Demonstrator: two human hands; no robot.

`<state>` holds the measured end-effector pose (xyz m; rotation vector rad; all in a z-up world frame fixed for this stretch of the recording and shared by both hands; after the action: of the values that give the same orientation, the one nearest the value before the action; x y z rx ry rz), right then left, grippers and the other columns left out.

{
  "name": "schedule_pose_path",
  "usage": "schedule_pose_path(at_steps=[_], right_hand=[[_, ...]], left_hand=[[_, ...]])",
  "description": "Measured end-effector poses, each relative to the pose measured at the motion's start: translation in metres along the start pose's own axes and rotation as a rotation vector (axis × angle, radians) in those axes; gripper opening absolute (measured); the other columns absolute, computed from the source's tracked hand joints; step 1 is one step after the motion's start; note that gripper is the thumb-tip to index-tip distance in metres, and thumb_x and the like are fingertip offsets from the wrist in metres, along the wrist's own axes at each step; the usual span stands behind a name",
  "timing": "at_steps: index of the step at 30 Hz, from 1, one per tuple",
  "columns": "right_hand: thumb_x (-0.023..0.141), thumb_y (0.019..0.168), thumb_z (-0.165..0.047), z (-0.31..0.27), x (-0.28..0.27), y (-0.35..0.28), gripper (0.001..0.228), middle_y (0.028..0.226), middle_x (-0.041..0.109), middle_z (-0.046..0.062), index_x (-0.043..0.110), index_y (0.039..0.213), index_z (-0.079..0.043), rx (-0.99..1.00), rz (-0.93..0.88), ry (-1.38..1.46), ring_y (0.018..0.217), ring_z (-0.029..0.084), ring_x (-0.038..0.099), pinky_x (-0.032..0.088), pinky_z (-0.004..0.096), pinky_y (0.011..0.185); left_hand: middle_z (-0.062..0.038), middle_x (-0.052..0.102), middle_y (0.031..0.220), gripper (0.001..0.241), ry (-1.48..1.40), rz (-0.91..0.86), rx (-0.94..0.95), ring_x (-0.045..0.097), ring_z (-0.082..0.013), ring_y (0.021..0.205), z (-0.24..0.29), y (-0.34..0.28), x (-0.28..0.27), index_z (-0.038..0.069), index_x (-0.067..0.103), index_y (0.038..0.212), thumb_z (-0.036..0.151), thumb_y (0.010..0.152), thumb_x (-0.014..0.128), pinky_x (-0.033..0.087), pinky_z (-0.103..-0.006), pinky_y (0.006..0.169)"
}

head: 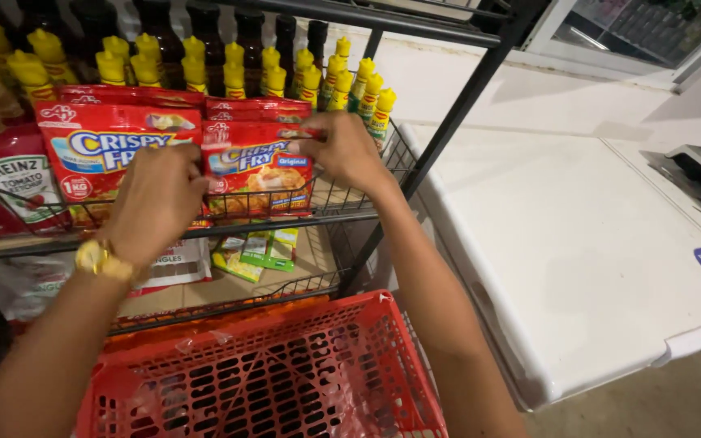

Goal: Restocking grocery store shelves with food packets from a plastic crate.

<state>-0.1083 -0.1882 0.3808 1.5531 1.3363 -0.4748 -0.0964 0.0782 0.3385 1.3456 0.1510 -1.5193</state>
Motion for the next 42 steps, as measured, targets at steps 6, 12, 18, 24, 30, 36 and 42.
schedule_pose_path(at_steps=[6,12,18,24,30,36,42], right_hand=[[0.084,0.082,-0.030,0.008,0.008,0.000,0.032,0.080,0.072,0.012,0.075,0.097,-0.003,0.019,0.068,0.074,0.069,0.019,0.066,0.054,0.037,0.068],[0.079,0.091,-0.032,0.012,0.010,-0.005,0.034,0.084,0.073,0.016,0.075,0.106,-0.002,0.023,-0.029,0.086,0.073,0.018,0.065,0.054,0.037,0.070],[0.078,0.091,-0.030,0.026,0.016,-0.003,0.037,0.099,0.078,0.012,0.073,0.115,-0.002,-0.081,-0.061,0.173,0.084,0.017,0.068,0.057,0.035,0.078],[0.076,0.091,-0.026,0.017,0.015,-0.005,0.032,0.092,0.077,0.015,0.075,0.113,-0.003,-0.059,-0.034,0.164,0.079,0.017,0.068,0.057,0.037,0.077],[0.081,0.090,-0.027,0.002,0.010,-0.001,0.029,0.085,0.072,0.017,0.075,0.102,-0.001,-0.093,-0.067,0.006,0.072,0.026,0.064,0.053,0.038,0.073],[0.083,0.082,-0.019,0.005,0.017,0.008,0.023,0.092,0.077,0.013,0.077,0.101,-0.006,-0.233,-0.048,0.056,0.081,0.025,0.075,0.057,0.034,0.074],[0.077,0.079,-0.017,-0.007,0.016,0.004,0.018,0.090,0.082,0.004,0.084,0.096,-0.016,-0.064,-0.205,-0.049,0.084,0.019,0.079,0.059,0.034,0.075]], left_hand=[[-0.024,0.070,0.082,0.009,0.048,0.489,0.160,0.069,-0.0437,0.083,0.052,-0.058,0.000,-0.002,0.069,0.098,0.005,0.093,0.067,0.054,-0.0494,0.071],[-0.015,0.067,0.064,0.059,0.257,0.151,0.119,0.068,-0.0310,0.063,0.036,-0.077,0.070,-0.006,0.055,0.139,0.021,0.089,0.069,0.056,-0.0420,0.060],[-0.006,0.068,0.061,0.086,0.529,0.112,0.086,0.068,-0.0214,0.061,0.031,-0.073,0.084,0.000,0.043,0.154,0.008,0.072,0.068,0.056,-0.0354,0.065],[-0.005,0.069,0.061,0.078,0.558,0.063,0.045,0.068,-0.0203,0.060,0.024,-0.068,0.097,0.000,0.045,0.153,0.009,0.079,0.065,0.056,-0.0350,0.060],[-0.007,0.069,0.059,0.069,0.481,0.016,0.018,0.070,-0.0216,0.056,0.031,-0.066,0.090,-0.002,0.050,0.147,0.006,0.080,0.063,0.056,-0.0353,0.055],[-0.010,0.068,0.058,0.062,0.389,-0.008,-0.010,0.069,-0.0239,0.050,0.035,-0.061,0.078,-0.004,0.053,0.144,0.008,0.084,0.062,0.054,-0.0364,0.048],[-0.014,0.068,0.062,0.029,0.248,0.029,-0.063,0.069,-0.0315,0.057,0.038,-0.067,0.071,0.004,0.064,0.119,0.015,0.092,0.063,0.054,-0.0422,0.048]])
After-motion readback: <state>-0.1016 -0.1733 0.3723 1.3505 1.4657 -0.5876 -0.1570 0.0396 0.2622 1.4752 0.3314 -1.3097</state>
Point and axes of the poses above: each hand's wrist, its own y-axis towards the middle knuckle, its own x-axis out of the palm, z = x × y, the point moved 1 cm from there along y, towards the middle knuckle
